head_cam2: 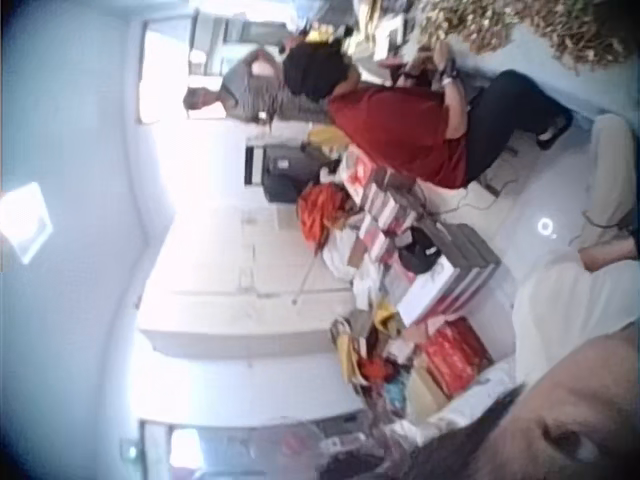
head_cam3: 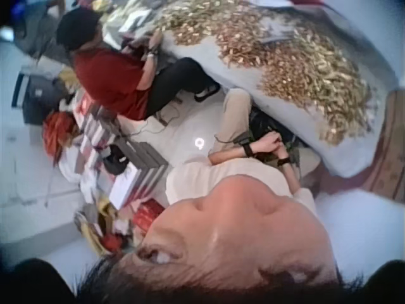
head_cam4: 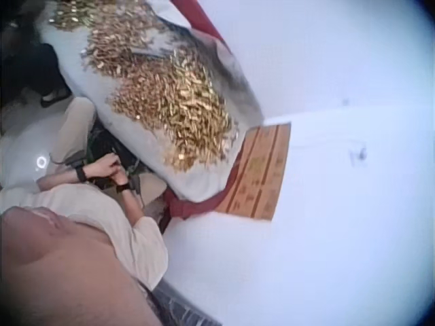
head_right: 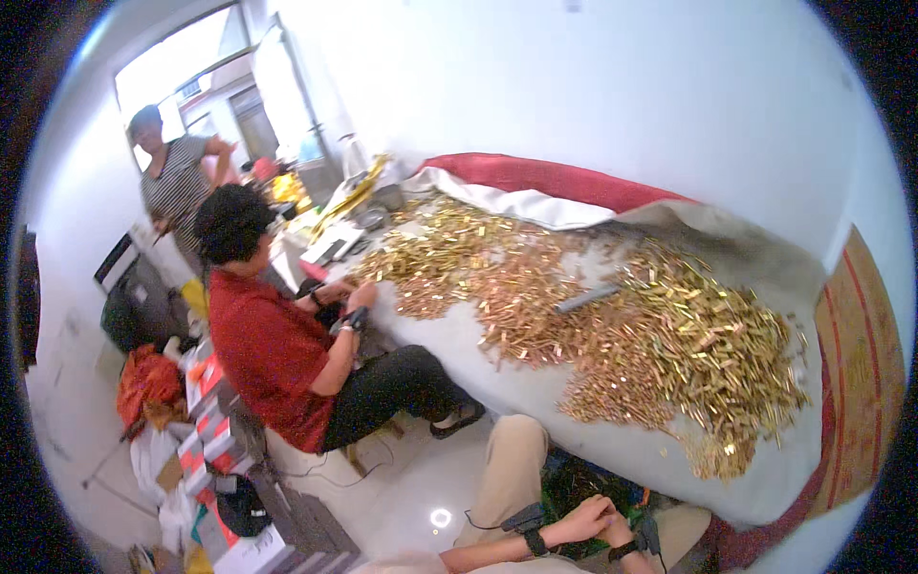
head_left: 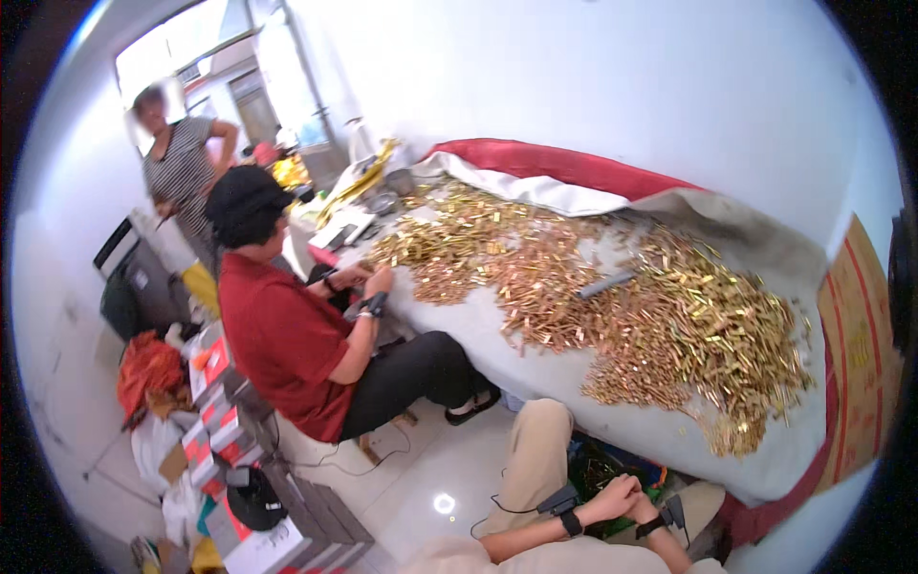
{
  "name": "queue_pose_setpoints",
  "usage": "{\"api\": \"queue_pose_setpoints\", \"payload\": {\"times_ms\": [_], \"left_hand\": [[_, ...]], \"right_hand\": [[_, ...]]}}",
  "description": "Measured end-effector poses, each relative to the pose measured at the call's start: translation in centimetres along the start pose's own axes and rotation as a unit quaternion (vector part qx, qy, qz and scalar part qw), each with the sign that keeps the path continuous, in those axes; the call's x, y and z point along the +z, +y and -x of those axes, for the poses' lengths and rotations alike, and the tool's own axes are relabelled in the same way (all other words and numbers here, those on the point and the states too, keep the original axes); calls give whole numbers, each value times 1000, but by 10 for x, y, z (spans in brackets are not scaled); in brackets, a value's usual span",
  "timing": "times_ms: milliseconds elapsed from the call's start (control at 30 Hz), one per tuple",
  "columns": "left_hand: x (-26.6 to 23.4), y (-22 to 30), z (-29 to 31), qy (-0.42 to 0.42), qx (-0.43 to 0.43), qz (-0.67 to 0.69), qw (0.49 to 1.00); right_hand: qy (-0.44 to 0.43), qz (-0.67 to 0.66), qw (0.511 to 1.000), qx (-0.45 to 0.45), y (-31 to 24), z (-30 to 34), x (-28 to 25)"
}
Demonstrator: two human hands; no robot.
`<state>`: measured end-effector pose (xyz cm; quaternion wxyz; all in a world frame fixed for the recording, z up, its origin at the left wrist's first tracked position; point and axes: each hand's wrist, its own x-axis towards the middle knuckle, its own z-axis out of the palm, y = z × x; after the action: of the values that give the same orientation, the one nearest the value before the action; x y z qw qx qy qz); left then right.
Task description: Assembling washers and nuts onto bolts.
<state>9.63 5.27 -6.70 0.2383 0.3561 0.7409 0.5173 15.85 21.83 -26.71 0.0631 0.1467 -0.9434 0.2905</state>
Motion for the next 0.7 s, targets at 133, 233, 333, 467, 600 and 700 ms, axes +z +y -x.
{"api": "queue_pose_setpoints", "payload": {"times_ms": [133, 233, 333, 467, 600, 700], "left_hand": [[-15, 7, -4, 91, 37, 38, 994], [-39, 22, -10, 118, 53, 70, 989], [-54, 18, -15, 139, 39, 106, 984], [-93, 5, -26, 196, 5, 49, 979], [-152, 5, -25, 271, -21, 66, 960], [-186, -29, -35, 297, -22, 69, 952]], "right_hand": [[-45, 53, 997, -46, -53, -41, -63], [-162, 0, 980, 111, -87, -63, -88], [-242, 3, 944, 226, -135, -87, -117], [-143, 34, 978, 150, -149, -93, -117], [-165, -23, 966, 197, -178, -117, -138], [-171, -65, 955, 235, -180, -119, -138]]}}
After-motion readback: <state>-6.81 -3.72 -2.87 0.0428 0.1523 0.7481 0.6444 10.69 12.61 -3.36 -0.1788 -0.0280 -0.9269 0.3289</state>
